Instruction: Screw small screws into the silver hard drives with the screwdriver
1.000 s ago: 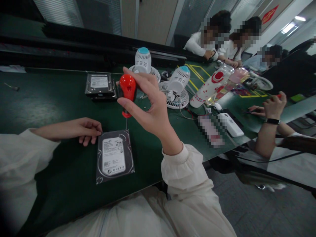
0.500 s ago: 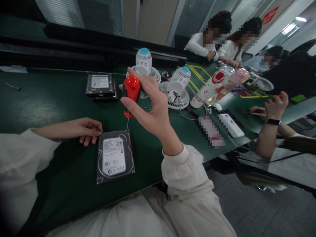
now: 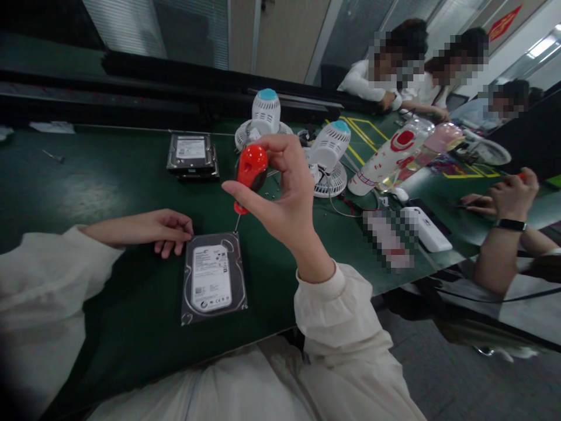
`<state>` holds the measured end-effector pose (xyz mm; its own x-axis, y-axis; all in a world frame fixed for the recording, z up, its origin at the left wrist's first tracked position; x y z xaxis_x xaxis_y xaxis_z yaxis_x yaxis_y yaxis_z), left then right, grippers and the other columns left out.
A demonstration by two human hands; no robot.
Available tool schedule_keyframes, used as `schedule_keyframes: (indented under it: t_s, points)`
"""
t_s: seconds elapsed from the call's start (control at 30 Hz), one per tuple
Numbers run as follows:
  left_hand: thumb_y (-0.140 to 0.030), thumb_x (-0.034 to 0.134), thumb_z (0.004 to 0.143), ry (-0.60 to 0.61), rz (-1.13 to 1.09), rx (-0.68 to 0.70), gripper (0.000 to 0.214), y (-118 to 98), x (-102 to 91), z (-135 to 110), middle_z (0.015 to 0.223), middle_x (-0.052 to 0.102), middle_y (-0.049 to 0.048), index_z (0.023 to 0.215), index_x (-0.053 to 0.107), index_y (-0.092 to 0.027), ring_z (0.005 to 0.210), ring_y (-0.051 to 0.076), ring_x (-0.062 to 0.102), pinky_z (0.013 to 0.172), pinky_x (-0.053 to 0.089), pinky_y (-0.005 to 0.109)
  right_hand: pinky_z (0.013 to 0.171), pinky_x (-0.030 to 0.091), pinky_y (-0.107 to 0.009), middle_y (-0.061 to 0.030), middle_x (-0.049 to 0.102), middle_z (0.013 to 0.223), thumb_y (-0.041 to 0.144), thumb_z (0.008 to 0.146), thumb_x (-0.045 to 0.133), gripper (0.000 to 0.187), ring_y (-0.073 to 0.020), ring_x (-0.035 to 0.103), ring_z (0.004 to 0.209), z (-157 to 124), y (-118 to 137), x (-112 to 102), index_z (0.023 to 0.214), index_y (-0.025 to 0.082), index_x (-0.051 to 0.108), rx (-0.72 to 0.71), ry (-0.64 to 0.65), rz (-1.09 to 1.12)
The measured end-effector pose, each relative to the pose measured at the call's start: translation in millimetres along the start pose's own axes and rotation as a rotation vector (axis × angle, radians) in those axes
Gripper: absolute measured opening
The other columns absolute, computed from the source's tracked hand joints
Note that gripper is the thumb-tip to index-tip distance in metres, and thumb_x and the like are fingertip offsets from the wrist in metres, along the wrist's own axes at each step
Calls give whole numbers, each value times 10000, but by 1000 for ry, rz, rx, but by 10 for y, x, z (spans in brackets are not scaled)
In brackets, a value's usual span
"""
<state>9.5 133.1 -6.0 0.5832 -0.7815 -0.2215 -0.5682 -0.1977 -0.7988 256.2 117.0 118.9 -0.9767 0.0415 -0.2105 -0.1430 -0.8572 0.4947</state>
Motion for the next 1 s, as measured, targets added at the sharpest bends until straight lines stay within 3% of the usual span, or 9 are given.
schedule_keyframes:
  t_s: [0.07,0.23,0.43,0.6,0.83,1.0]
  points:
    - [-458,716,841,-1,0,7,258,3,4,6,684,717,-15,868,661,-208,550,105,638,464,459,177,773,615,-333,6,622,1026,288,766,836,408,-150,712,864,1,25,7,1108,285,614,-24,-12,8]
    - [-465,719,829,-9,7,6,272,-1,4,-2,682,718,-16,861,656,-203,544,101,634,461,458,175,948,612,-375,-21,645,1198,236,882,714,421,-194,721,1103,-4,68,61,1278,304,588,-8,123,92]
    - [-488,723,823,1,4,7,295,-8,-7,-12,696,725,-14,881,656,-206,550,102,636,465,456,178,800,624,-346,13,647,982,286,781,825,379,-154,717,859,-5,31,-3,1099,284,619,-3,-10,-29]
    - [-501,728,812,1,12,1,314,-18,-8,-16,688,720,-12,867,656,-201,550,108,637,465,453,186,1008,599,-416,-26,653,1257,307,920,676,405,-220,693,1187,-11,47,38,1311,315,570,14,135,69]
    - [-492,725,804,-14,17,2,304,-36,4,-23,683,718,-12,868,659,-202,554,113,639,468,455,191,831,631,-365,19,647,968,319,768,844,390,-154,711,867,-12,17,1,1075,285,607,-1,-3,-28]
    - [-488,721,802,-10,13,0,296,-30,8,-24,679,719,-14,856,657,-204,544,109,636,463,455,188,1063,569,-439,-29,686,1228,278,922,679,415,-214,674,1219,-8,83,52,1321,303,567,23,157,82]
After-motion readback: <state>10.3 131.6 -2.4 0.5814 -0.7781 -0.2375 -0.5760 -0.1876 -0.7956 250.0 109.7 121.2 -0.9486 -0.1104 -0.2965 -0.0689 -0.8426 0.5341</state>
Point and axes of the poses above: each hand's wrist, its own z-axis towards the middle knuckle, its own x-axis out of the palm, y = z × x, the point moved 4 cm from there along z, towards the middle knuckle
